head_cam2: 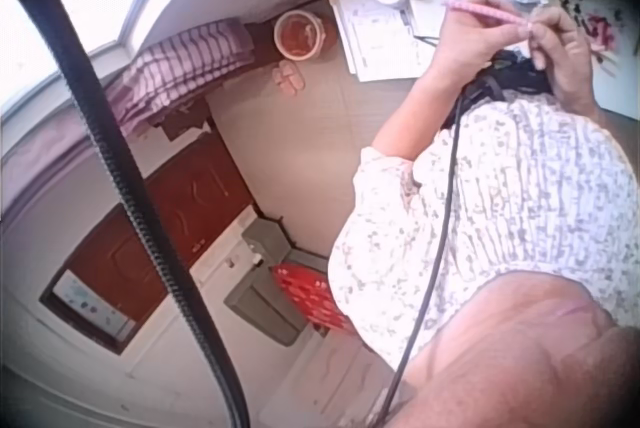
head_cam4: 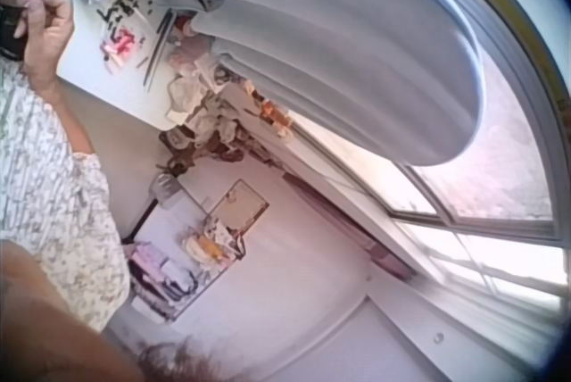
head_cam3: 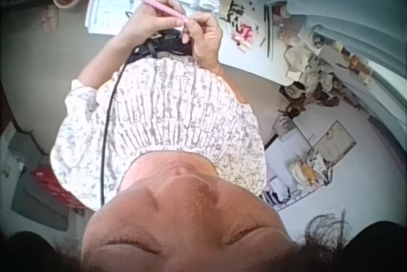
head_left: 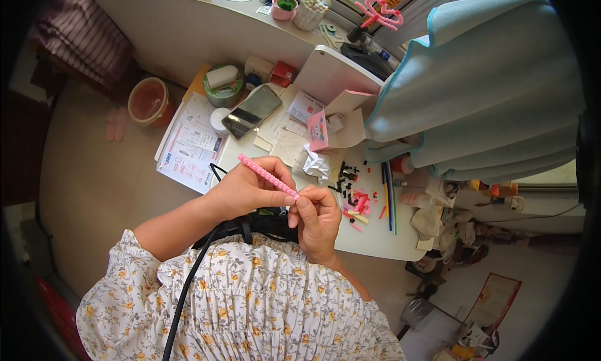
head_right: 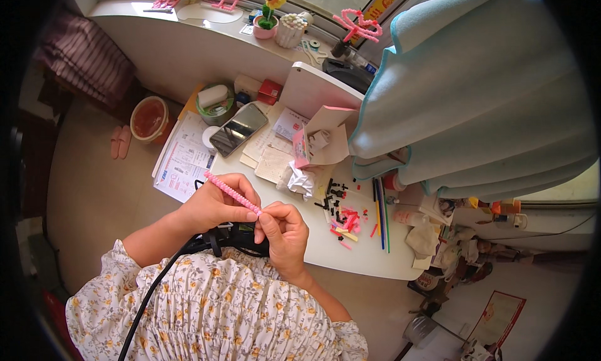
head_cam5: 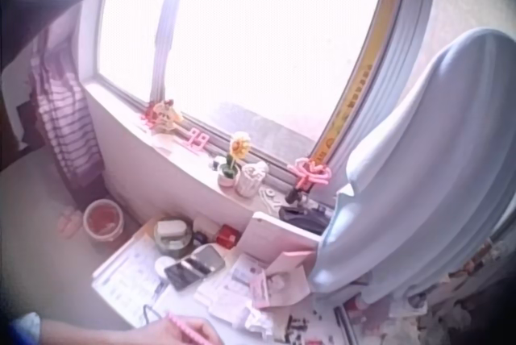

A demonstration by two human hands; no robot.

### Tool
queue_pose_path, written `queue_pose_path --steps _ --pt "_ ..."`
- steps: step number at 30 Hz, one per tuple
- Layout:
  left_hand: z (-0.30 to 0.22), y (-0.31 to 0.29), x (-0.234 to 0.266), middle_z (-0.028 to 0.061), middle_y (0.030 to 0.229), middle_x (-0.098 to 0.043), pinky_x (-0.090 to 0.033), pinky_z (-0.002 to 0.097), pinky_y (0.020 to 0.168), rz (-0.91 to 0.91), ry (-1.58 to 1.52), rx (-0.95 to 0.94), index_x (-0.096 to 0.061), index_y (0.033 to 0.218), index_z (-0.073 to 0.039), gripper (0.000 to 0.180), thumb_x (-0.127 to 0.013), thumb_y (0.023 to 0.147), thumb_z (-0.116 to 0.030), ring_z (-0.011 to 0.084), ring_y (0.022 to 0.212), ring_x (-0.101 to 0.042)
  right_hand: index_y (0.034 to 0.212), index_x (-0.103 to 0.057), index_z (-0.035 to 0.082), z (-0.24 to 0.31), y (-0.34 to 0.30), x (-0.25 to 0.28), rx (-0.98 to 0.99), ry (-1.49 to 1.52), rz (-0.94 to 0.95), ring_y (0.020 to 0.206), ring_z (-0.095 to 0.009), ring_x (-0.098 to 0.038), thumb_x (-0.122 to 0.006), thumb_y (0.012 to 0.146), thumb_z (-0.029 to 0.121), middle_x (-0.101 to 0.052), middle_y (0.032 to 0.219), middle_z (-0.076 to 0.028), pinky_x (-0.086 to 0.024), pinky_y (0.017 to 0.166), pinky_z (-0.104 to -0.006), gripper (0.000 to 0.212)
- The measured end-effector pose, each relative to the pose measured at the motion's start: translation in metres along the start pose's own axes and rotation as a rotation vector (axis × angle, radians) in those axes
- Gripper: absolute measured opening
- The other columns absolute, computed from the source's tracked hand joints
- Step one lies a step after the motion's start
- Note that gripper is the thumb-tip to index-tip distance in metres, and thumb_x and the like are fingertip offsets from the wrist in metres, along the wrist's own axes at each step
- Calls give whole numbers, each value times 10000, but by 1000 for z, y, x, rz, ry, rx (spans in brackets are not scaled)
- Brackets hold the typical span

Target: The person assembles plastic tubes by attaching small plastic connectors to them. They pick up a blue tube and a pink tube, then press small black and pink pieces onto the ends by hand.

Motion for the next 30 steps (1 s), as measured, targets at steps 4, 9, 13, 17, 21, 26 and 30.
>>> queue_pose_path --steps 4,9,13,17,21,26,30 --pt "1 1 0 55 837 -592 -462 238 714 -2 -11 -5 -520 828 -27 194 -691 736 -27 112 790 -567 904 -509 -18 -2 1 2 10 -5 -5 579 -99 -508 -550 856 45 -532 758 -68 -418 528 -191 89" --pt "3 2 0 56 835 -592 -461 240 712 -18 -16 26 -520 822 -31 189 -688 737 -24 116 790 -568 954 -528 -21 -3 -1 4 -8 -42 -76 592 -110 -520 -573 836 34 -537 783 -74 -427 528 -199 137" --pt "5 3 1 61 839 -597 -462 240 711 -21 -37 29 -525 815 -30 183 -689 735 -24 116 791 -571 934 -546 -14 -1 1 5 58 -100 -41 572 -128 -513 -591 817 29 -537 790 -83 -423 498 -210 132" --pt "1 3 0 61 839 -602 -462 240 710 -25 -28 33 -536 819 -25 181 -694 731 -27 115 784 -573 907 -566 -24 0 3 5 60 -55 -24 596 -102 -515 -576 824 -3 -540 805 -75 -423 531 -193 87" --pt "0 3 3 50 819 -603 -460 223 692 -43 -59 28 -549 830 -17 182 -698 726 -28 97 761 -570 884 -575 -26 -1 6 5 33 -35 -30 590 -104 -511 -575 823 -5 -544 799 -78 -419 526 -194 65" --pt "-4 2 6 39 787 -605 -454 198 659 -58 -37 6 -562 821 -12 176 -705 722 -34 75 732 -565 884 -581 -33 -1 6 4 29 -62 -21 591 -104 -511 -571 826 -3 -550 788 -81 -419 528 -195 66" --pt "-3 2 6 40 784 -607 -455 201 651 -56 -65 -7 -562 811 -14 171 -707 723 -39 79 722 -567 882 -583 -36 -1 6 3 43 -80 -27 591 -100 -511 -574 825 -2 -553 785 -81 -419 529 -190 67"
Point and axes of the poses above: each hand's wrist, its own y-axis towards the middle knuckle, its own x-axis out of the back of the hand, z = x × y, the point moved 7 cm from there along y, towards the middle knuckle
